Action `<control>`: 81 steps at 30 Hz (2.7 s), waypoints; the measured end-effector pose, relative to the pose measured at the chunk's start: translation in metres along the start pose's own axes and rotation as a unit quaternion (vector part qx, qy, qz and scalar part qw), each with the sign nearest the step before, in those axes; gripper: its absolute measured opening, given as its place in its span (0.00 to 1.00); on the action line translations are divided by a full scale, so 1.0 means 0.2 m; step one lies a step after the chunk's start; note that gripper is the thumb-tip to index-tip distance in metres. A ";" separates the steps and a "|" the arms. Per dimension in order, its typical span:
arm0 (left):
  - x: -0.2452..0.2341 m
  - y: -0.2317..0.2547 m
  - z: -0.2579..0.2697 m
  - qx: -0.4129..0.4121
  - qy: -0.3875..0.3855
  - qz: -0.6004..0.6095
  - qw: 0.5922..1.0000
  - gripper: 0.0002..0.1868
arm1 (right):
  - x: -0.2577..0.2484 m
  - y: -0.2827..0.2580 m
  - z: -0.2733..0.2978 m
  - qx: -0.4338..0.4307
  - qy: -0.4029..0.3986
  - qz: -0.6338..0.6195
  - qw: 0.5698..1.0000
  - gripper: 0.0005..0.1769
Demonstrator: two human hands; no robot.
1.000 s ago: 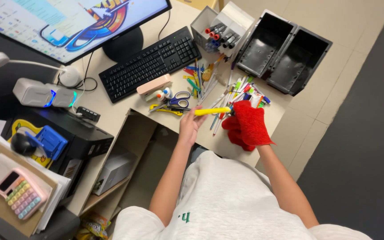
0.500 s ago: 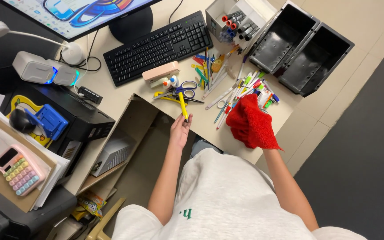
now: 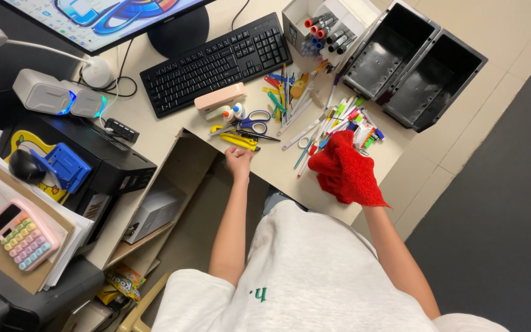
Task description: The person wipes various stationery items on a desk with a red cloth. They handle a stapler, glue stick, utility knife, scissors, and several pens one at a time, wiping each with the cloth and placing them back on the desk.
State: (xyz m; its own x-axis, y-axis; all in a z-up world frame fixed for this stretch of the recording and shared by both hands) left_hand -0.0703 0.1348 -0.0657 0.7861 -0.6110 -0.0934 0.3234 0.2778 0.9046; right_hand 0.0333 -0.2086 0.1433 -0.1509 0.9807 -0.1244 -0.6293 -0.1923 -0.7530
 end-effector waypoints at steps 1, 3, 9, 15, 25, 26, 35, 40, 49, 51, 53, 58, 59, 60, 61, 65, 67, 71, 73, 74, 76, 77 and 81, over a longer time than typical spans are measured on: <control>0.01 0.01 -0.01 0.001 -0.002 0.000 1.000 0.28 | -0.02 0.01 0.00 -0.001 0.001 -0.001 1.000 0.29; 0.02 0.03 -0.03 0.014 0.009 -0.057 0.998 0.29 | -0.04 0.02 0.00 -0.003 -0.058 -0.076 0.995 0.25; 0.11 0.15 0.16 0.057 0.027 -0.141 0.988 0.29 | -0.16 -0.15 0.16 -0.180 -0.065 -0.091 0.977 0.29; 0.40 0.33 0.40 0.246 -0.171 -0.230 0.926 0.13 | -0.28 -0.38 0.38 -0.429 0.012 0.055 0.902 0.44; 0.97 0.50 0.10 0.431 -0.220 -0.364 0.796 0.24 | -0.33 -0.18 0.30 -0.361 0.018 0.038 0.932 0.47; 1.01 0.50 0.09 0.408 -0.229 -0.400 0.788 0.25 | -0.31 -0.21 0.31 -0.367 0.010 0.020 0.930 0.46; 1.14 0.40 0.09 0.359 -0.302 -0.463 0.752 0.21 | -0.31 -0.09 0.20 -0.231 -0.049 -0.222 0.946 0.41; 1.13 0.36 0.03 0.345 -0.353 -0.415 0.764 0.18 | -0.28 -0.12 0.20 -0.326 -0.027 -0.005 0.945 0.43; 0.96 0.41 0.22 0.049 -0.328 -0.235 0.914 0.23 | -0.21 -0.14 0.16 -0.362 0.017 0.123 0.924 0.35; 0.92 0.38 0.36 -0.107 -0.397 0.008 0.911 0.21 | -0.17 -0.13 0.13 -0.389 0.058 0.217 0.894 0.31; 0.89 0.50 0.59 -0.109 -0.422 0.017 0.900 0.20 | -0.09 -0.30 0.24 -0.406 0.073 0.266 0.871 0.28; 0.87 0.62 0.97 -0.089 -0.489 0.012 0.868 0.18 | -0.05 -0.37 0.20 -0.438 0.083 0.393 0.804 0.26; 0.86 0.63 1.00 -0.083 -0.515 0.001 0.853 0.16 | -0.07 -0.30 0.13 -0.414 0.095 0.423 0.800 0.25; 0.85 0.64 1.04 -0.076 -0.539 -0.009 0.839 0.15 | -0.05 -0.23 0.06 -0.390 0.108 0.454 0.794 0.24; 0.84 0.66 1.07 -0.076 -0.539 -0.008 0.839 0.15 | -0.09 -0.16 -0.03 -0.366 0.120 0.483 0.786 0.23; 0.81 0.72 1.20 -0.123 -0.603 -0.006 0.788 0.13 | -0.20 0.08 -0.34 -0.263 0.169 0.590 0.745 0.21; 0.80 0.73 1.24 -0.137 -0.615 0.001 0.777 0.14 | -0.25 0.07 -0.39 -0.208 0.195 0.636 0.717 0.22; 0.78 0.71 1.25 -0.115 -0.624 -0.025 0.773 0.15 | -0.21 -0.31 -0.10 -0.119 0.184 0.644 0.733 0.27; 0.75 0.76 1.24 -0.097 -0.626 -0.048 0.772 0.15 | -0.21 -0.49 0.11 -0.089 0.145 0.606 0.777 0.30; 0.73 0.80 1.24 -0.090 -0.630 -0.070 0.769 0.15 | -0.20 -0.55 0.19 -0.101 0.129 0.586 0.793 0.27; 0.70 0.83 1.22 -0.082 -0.631 -0.090 0.767 0.15 | -0.18 -0.65 0.33 -0.116 0.110 0.567 0.808 0.24; 0.69 0.82 1.20 -0.081 -0.623 -0.089 0.773 0.15 | -0.16 -0.70 0.39 -0.162 0.122 0.580 0.789 0.20; 0.70 0.74 1.11 -0.056 -0.595 -0.060 0.800 0.14 | -0.09 -0.74 0.50 -0.232 0.138 0.589 0.761 0.13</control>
State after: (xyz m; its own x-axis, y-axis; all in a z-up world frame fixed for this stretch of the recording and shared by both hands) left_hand -0.0293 -0.0746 0.1464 -0.2902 -0.8926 0.3450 0.4558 0.1880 0.8700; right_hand 0.0525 -0.2021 0.3222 -0.1958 0.1190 -0.9734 0.1667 -0.9741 -0.1526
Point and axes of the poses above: each hand's wrist, its own z-axis away from the middle knuckle, its own x-axis out of the palm, y = z × x, the point moved 4 cm from there along -z, towards the middle knuckle, and after that the axes turned 3 degrees about x, right-handed, at the moved point
